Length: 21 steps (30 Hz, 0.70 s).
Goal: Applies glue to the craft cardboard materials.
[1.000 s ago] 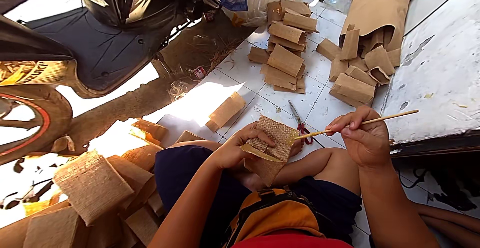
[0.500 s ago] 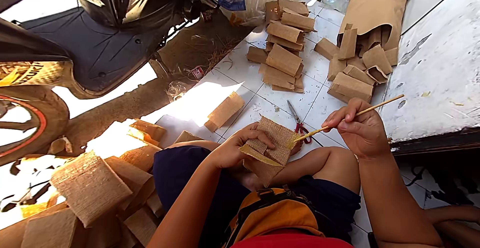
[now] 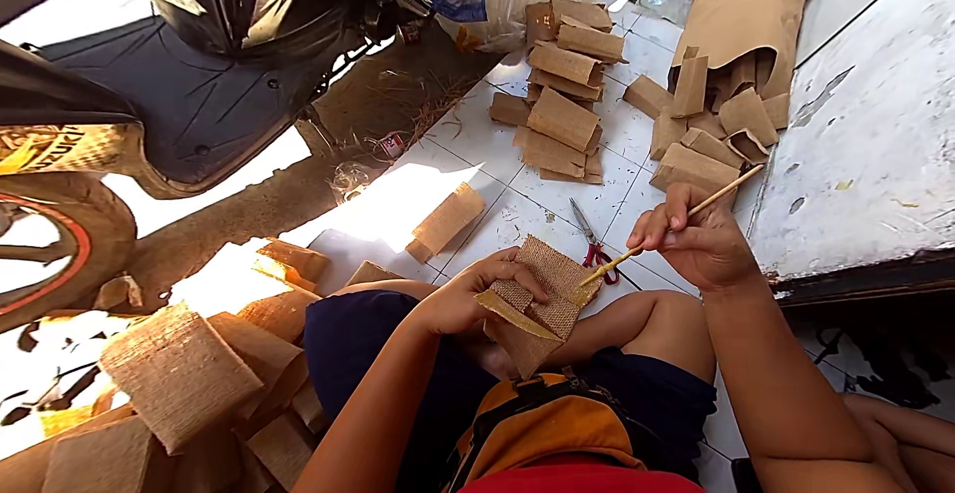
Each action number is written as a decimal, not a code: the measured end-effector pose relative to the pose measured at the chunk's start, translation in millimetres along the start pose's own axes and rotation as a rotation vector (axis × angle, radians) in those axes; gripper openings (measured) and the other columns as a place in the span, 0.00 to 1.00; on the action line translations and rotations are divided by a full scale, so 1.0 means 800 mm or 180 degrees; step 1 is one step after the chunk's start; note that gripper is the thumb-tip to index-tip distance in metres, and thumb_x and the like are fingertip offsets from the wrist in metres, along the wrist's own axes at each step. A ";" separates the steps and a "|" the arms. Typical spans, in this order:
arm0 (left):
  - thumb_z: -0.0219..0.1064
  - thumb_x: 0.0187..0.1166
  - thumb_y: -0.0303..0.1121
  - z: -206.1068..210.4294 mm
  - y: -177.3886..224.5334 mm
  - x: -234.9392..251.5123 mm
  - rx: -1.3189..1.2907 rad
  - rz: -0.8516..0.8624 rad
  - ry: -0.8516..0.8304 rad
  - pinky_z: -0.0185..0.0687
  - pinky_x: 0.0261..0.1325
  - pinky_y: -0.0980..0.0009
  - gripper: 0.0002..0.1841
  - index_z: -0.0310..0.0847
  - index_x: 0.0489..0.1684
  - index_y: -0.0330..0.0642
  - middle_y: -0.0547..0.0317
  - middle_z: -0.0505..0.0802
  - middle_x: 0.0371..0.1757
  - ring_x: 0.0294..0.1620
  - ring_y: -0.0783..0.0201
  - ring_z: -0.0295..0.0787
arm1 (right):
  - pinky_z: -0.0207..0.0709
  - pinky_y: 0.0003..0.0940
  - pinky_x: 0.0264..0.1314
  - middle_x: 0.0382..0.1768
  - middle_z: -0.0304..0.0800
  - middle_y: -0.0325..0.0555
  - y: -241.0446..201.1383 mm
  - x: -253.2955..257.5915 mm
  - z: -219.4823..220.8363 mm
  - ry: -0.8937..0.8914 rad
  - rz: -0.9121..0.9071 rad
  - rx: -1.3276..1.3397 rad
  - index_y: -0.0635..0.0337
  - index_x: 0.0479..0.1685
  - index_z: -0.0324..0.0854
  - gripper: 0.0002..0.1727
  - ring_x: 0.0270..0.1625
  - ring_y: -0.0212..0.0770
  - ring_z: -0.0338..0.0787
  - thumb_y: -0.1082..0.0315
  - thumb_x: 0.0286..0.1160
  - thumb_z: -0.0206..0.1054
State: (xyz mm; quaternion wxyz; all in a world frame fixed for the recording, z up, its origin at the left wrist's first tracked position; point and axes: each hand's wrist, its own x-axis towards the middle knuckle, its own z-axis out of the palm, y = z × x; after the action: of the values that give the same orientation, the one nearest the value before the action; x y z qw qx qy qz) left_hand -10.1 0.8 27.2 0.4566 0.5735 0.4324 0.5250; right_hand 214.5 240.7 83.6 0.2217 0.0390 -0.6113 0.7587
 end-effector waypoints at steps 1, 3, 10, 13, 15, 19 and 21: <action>0.71 0.63 0.31 0.002 0.002 0.002 0.0010 0.0007 -0.0038 0.80 0.66 0.74 0.11 0.93 0.42 0.50 0.68 0.88 0.56 0.63 0.72 0.81 | 0.89 0.40 0.58 0.34 0.94 0.37 0.003 0.003 0.001 -0.0042 0.0014 0.0018 0.46 0.38 0.85 0.06 0.44 0.38 0.96 0.71 0.73 0.70; 0.70 0.63 0.28 0.003 0.002 0.005 0.0019 0.0008 -0.0126 0.79 0.66 0.73 0.12 0.93 0.43 0.48 0.66 0.88 0.56 0.63 0.71 0.81 | 0.88 0.41 0.62 0.36 0.95 0.38 0.006 0.009 0.001 -0.0023 -0.0042 -0.0025 0.46 0.37 0.84 0.06 0.48 0.39 0.96 0.72 0.76 0.67; 0.73 0.67 0.36 -0.006 -0.008 0.000 -0.0159 0.0150 -0.0137 0.80 0.68 0.72 0.10 0.93 0.45 0.52 0.69 0.89 0.57 0.64 0.72 0.82 | 0.90 0.39 0.59 0.36 0.96 0.39 0.009 0.019 -0.015 -0.0365 -0.0011 0.0382 0.48 0.41 0.88 0.04 0.46 0.38 0.97 0.69 0.76 0.70; 0.73 0.66 0.34 -0.007 -0.010 0.000 -0.0182 0.0130 -0.0122 0.78 0.70 0.70 0.11 0.93 0.45 0.52 0.68 0.89 0.57 0.65 0.71 0.81 | 0.89 0.37 0.58 0.34 0.94 0.35 0.008 0.019 -0.020 -0.0149 -0.0134 0.0354 0.46 0.40 0.87 0.05 0.45 0.36 0.96 0.70 0.75 0.69; 0.73 0.65 0.34 -0.007 -0.012 -0.001 -0.0181 0.0117 -0.0103 0.78 0.70 0.70 0.11 0.93 0.45 0.51 0.68 0.89 0.57 0.65 0.71 0.81 | 0.91 0.37 0.57 0.35 0.95 0.37 0.010 0.019 -0.016 -0.0200 -0.0070 0.0339 0.46 0.41 0.87 0.05 0.44 0.36 0.97 0.69 0.74 0.70; 0.73 0.62 0.35 -0.008 -0.008 -0.007 0.0003 -0.0062 0.0119 0.80 0.66 0.72 0.12 0.93 0.43 0.52 0.67 0.89 0.58 0.64 0.71 0.82 | 0.90 0.39 0.57 0.38 0.98 0.42 0.027 0.025 -0.013 0.0641 -0.0055 -0.0050 0.46 0.34 0.84 0.12 0.46 0.40 0.98 0.77 0.75 0.61; 0.73 0.62 0.35 -0.012 -0.005 -0.018 0.0151 -0.0186 0.0350 0.81 0.65 0.70 0.15 0.92 0.48 0.51 0.65 0.88 0.60 0.64 0.68 0.81 | 0.91 0.38 0.54 0.39 0.98 0.43 0.050 0.022 -0.019 0.1254 0.0065 -0.0362 0.50 0.36 0.78 0.14 0.44 0.40 0.98 0.82 0.76 0.55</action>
State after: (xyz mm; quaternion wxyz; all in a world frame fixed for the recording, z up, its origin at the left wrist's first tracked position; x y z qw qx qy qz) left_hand -20.6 -12.0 20.1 0.4336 0.5416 0.4857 0.5317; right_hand 186.5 254.2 49.4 0.3312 -0.1290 -0.5983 0.7181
